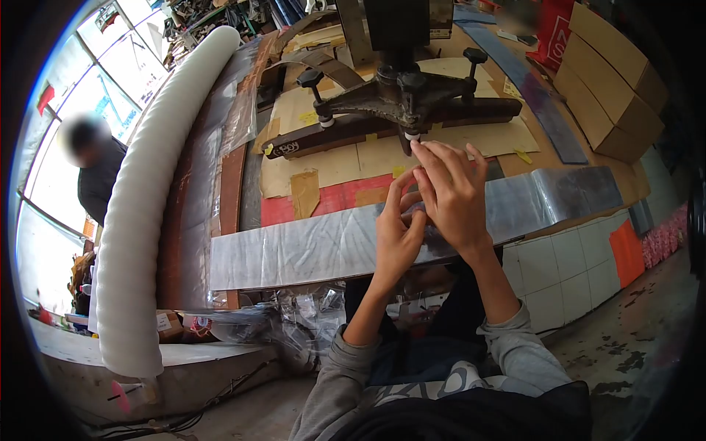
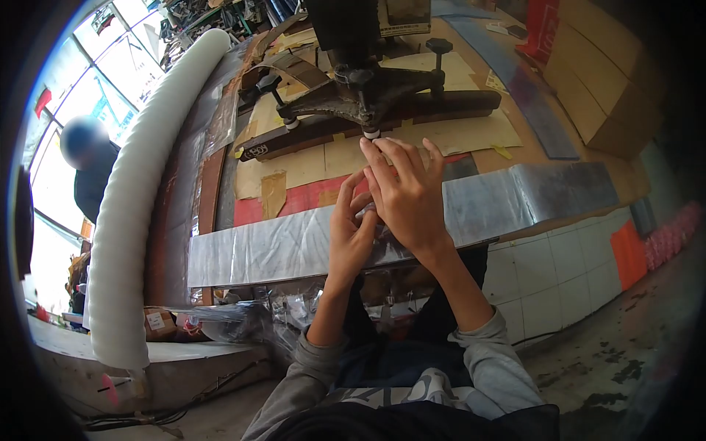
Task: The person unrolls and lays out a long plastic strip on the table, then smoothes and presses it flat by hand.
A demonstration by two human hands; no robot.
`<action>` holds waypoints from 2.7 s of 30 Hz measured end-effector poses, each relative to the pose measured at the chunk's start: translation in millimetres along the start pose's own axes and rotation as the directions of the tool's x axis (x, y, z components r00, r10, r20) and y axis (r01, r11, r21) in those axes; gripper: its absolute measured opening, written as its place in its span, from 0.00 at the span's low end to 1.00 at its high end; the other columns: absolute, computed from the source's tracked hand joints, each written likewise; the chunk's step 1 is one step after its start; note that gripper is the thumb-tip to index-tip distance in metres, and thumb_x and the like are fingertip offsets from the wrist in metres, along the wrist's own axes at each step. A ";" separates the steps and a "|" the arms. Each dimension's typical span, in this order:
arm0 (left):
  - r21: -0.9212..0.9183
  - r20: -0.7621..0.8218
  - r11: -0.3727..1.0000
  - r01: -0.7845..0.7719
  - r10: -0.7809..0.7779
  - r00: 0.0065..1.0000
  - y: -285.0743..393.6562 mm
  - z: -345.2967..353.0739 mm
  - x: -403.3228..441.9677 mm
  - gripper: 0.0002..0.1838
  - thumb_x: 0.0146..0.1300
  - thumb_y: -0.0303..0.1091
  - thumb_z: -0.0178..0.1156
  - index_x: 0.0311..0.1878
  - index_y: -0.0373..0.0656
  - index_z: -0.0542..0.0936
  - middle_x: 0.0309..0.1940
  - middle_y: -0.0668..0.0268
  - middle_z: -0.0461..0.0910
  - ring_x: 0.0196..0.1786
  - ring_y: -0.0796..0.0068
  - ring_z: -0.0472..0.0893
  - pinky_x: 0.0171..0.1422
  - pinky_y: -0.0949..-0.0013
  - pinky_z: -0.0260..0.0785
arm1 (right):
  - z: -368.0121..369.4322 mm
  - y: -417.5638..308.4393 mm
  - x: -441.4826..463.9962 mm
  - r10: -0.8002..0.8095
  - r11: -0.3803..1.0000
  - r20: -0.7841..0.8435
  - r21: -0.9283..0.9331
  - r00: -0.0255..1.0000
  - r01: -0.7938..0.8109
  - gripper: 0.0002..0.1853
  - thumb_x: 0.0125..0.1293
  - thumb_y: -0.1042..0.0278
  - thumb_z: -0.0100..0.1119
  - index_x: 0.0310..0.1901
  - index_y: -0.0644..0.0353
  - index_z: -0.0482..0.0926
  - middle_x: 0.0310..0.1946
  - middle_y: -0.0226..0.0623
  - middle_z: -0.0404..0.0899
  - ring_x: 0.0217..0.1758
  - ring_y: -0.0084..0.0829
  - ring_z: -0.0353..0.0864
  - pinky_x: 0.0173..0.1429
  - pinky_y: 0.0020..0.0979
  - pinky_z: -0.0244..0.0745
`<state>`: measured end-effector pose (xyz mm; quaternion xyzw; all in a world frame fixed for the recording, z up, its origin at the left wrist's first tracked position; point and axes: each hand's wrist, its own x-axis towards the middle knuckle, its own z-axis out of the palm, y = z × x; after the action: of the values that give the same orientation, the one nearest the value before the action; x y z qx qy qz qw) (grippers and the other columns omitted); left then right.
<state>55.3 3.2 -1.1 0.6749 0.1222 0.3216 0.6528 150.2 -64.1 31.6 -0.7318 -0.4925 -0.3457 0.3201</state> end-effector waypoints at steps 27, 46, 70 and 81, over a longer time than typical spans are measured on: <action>0.191 -0.040 0.977 -0.094 0.104 0.994 -4.4 -2.4 -5.4 0.30 0.67 0.17 0.51 0.69 0.41 0.54 0.41 0.58 0.83 0.39 0.79 0.82 0.40 0.78 0.73 | -25.6 6.6 -17.1 -0.273 0.960 0.167 -0.013 0.947 0.279 0.09 0.54 0.71 0.62 0.37 0.61 0.79 0.49 0.33 0.79 0.53 0.31 0.77 0.63 0.41 0.66; 0.310 -0.116 0.951 -0.020 0.059 0.992 15.0 6.1 -10.3 0.10 0.64 0.20 0.55 0.49 0.35 0.74 0.39 0.56 0.85 0.37 0.70 0.86 0.37 0.69 0.75 | -56.4 -13.2 -48.1 -0.149 0.988 0.335 0.079 0.931 0.129 0.05 0.60 0.76 0.55 0.39 0.62 0.74 0.59 0.51 0.75 0.68 0.41 0.71 0.72 0.54 0.58; 0.540 0.317 0.644 -0.542 0.440 0.840 35.0 -19.1 -41.8 0.10 0.42 0.20 0.61 0.30 0.43 0.81 0.72 0.49 0.60 0.75 0.47 0.58 0.76 0.43 0.48 | -24.2 65.1 -7.0 0.472 0.326 0.721 0.392 0.507 -0.860 0.16 0.72 0.65 0.51 0.31 0.68 0.79 0.21 0.36 0.80 0.20 0.25 0.82 0.25 0.22 0.77; 0.729 0.473 0.477 -0.491 0.168 0.865 18.8 -18.2 -26.0 0.25 0.64 0.33 0.59 0.65 0.51 0.69 0.63 0.56 0.71 0.67 0.56 0.69 0.70 0.51 0.58 | 21.2 68.2 18.4 0.442 0.626 0.676 0.239 0.590 -0.742 0.16 0.67 0.72 0.51 0.24 0.74 0.78 0.14 0.46 0.79 0.14 0.35 0.81 0.22 0.32 0.78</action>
<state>19.9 0.4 8.7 0.9557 0.0110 0.2253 0.1889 223.6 -58.9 26.2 -0.8134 -0.3488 0.1560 0.4387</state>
